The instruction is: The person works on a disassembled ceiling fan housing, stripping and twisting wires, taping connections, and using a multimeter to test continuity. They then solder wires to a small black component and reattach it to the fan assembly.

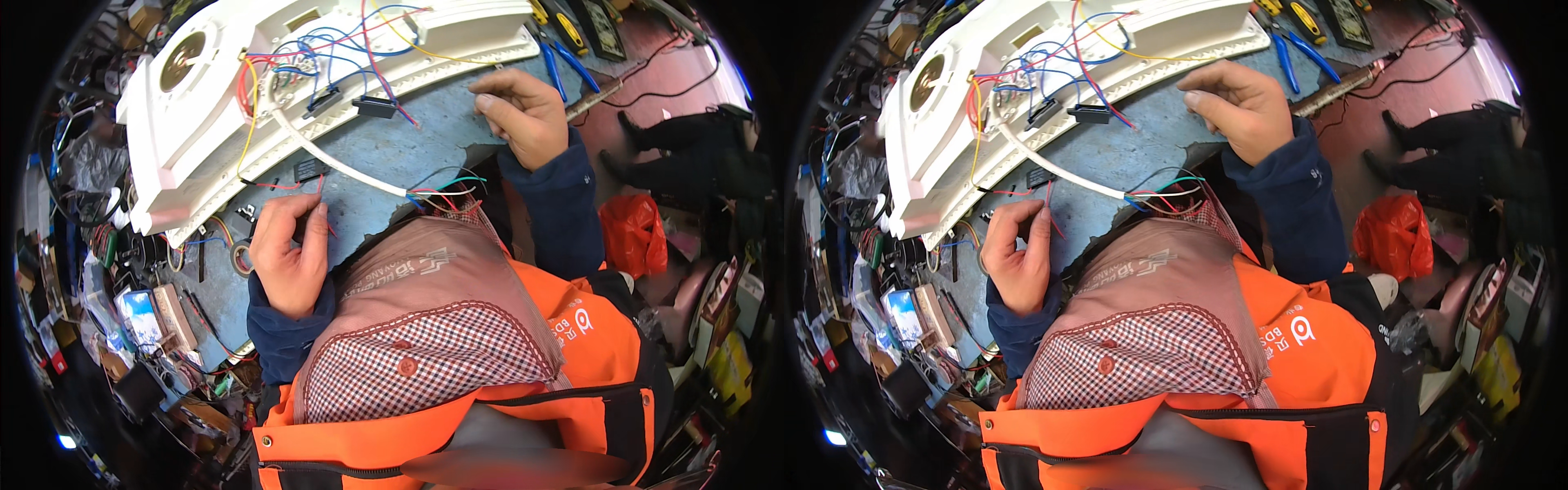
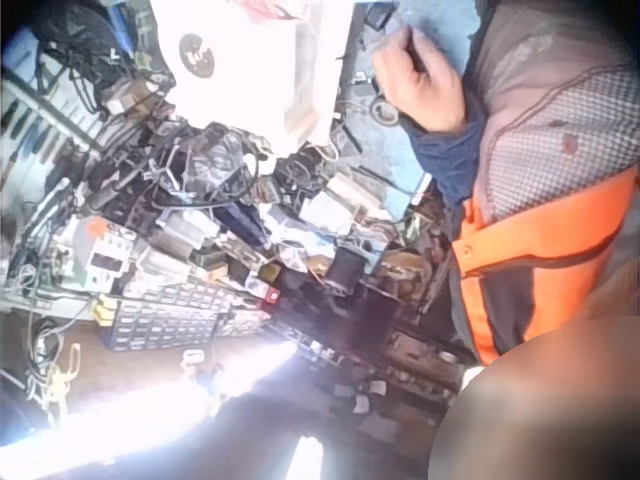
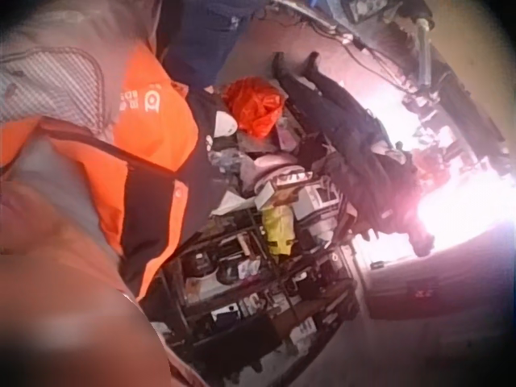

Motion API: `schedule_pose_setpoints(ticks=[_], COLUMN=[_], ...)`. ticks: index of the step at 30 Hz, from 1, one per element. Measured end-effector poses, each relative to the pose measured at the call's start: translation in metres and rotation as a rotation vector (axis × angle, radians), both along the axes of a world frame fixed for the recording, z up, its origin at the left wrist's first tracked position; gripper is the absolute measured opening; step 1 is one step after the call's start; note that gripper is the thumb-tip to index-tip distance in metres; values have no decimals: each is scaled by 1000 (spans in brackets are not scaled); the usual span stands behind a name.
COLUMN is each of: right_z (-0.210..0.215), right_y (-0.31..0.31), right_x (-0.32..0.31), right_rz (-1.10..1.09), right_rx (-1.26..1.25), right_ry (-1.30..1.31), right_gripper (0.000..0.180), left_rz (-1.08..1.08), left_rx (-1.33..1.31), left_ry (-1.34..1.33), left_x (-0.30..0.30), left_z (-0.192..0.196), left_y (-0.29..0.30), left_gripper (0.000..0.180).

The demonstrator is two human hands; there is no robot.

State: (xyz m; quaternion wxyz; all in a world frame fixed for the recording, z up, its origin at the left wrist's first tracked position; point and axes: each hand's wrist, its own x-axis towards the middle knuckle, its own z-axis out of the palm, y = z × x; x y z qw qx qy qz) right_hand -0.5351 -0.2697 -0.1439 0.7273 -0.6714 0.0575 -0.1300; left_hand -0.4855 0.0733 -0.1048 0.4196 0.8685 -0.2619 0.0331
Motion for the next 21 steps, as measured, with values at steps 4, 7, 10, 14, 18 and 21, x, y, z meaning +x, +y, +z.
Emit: schedule_pose_setpoints(ticks=[4, 7, 10, 14, 18, 21], right_z=[-1, -2, -4, -7, -5, -8], right_y=[1, 4, 6, 12, 16, 15], right_x=[3, 2, 1, -6, -2, -2], right_rz=[2, -10, -28, -69, -48, -48], right_rx=[-15, -28, -52, -103, -76, -25], right_ry=[-28, -41, -39, -64, -55, -34], right_gripper=[19, 19, 19, 18, 15, 15], left_rz=[-302, -478, -621, -679, -670, -676], left_rx=[138, 385, 511, 535, 577, 403], left_ry=[-224, -318, -403, -532, -440, -296], left_x=[-2, -1, 8, 21, 26, 30], left_z=[15, 31, 31, 24, 24, 28], left_y=[-16, -31, -51, -69, -71, -70], left_gripper=[29, 38, 36, 20, 17, 22])
